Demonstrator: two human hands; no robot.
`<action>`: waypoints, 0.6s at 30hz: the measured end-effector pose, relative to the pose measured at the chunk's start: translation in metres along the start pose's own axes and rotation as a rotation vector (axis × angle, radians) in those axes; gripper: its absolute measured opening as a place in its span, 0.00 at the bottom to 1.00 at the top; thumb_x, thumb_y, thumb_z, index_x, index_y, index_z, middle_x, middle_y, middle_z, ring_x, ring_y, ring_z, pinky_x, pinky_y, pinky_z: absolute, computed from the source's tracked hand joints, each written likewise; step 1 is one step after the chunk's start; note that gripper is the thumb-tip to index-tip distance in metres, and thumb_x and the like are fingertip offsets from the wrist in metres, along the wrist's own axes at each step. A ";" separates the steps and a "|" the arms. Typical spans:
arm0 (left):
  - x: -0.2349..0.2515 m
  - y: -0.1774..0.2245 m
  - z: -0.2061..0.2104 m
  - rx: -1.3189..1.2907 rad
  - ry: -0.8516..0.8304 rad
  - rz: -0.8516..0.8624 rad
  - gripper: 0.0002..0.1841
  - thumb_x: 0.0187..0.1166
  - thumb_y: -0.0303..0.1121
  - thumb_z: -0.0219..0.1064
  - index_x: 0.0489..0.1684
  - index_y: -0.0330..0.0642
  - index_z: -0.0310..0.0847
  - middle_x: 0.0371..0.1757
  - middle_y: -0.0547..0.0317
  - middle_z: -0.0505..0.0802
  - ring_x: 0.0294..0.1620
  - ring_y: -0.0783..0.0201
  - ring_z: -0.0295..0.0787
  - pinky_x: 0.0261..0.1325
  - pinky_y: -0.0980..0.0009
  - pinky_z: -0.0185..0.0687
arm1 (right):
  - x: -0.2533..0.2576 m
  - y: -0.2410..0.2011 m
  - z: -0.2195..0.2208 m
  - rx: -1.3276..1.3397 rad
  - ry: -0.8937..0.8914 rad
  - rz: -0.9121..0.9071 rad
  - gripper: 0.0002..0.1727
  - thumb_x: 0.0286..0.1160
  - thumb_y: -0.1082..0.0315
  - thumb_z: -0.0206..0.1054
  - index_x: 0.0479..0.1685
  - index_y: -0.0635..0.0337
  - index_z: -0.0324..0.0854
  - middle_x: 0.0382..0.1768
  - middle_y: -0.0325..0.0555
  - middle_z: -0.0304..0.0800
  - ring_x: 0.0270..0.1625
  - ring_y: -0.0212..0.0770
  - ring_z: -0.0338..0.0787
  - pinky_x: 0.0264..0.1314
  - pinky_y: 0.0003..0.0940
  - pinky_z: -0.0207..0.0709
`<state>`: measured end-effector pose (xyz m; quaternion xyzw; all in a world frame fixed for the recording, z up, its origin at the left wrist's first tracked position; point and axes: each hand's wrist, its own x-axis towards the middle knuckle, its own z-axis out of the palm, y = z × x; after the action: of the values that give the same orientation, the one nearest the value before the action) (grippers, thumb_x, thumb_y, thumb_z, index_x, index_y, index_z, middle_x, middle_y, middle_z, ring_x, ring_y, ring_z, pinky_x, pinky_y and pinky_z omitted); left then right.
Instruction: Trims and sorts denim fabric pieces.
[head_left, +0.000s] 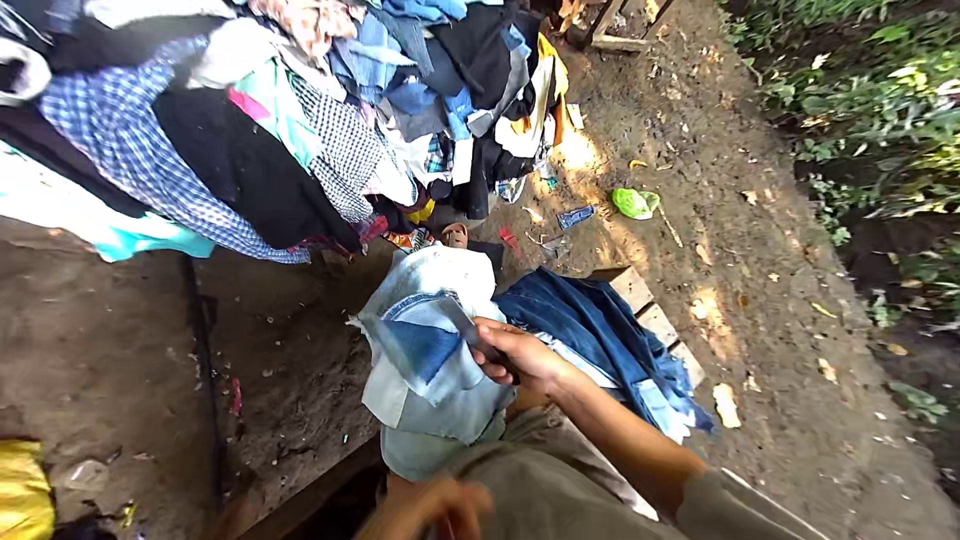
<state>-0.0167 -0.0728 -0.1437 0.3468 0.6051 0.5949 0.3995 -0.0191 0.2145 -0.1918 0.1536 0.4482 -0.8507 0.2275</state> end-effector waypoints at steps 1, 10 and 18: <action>0.004 -0.023 -0.003 -0.147 0.164 -0.056 0.34 0.74 0.66 0.66 0.65 0.46 0.84 0.51 0.65 0.94 0.49 0.72 0.90 0.48 0.73 0.88 | 0.001 -0.005 -0.002 -0.002 -0.034 0.003 0.13 0.90 0.51 0.49 0.57 0.43 0.73 0.29 0.28 0.80 0.21 0.21 0.74 0.21 0.15 0.68; 0.108 -0.022 0.014 -0.314 0.977 -0.210 0.23 0.74 0.30 0.70 0.64 0.25 0.74 0.50 0.54 0.92 0.49 0.70 0.92 0.56 0.69 0.90 | -0.008 -0.013 -0.014 -0.253 -0.142 -0.220 0.07 0.83 0.55 0.62 0.50 0.44 0.79 0.30 0.23 0.81 0.32 0.21 0.81 0.38 0.20 0.77; 0.121 -0.046 0.029 0.150 1.138 0.180 0.13 0.66 0.28 0.73 0.44 0.26 0.88 0.49 0.52 0.94 0.55 0.78 0.90 0.64 0.78 0.85 | -0.017 -0.007 -0.029 -0.946 -0.094 -0.410 0.26 0.87 0.45 0.58 0.60 0.61 0.77 0.39 0.40 0.87 0.42 0.27 0.86 0.49 0.31 0.82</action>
<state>-0.0416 0.0459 -0.1979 0.0500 0.7333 0.6749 -0.0663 -0.0071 0.2462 -0.1952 -0.0956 0.7941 -0.5880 0.1204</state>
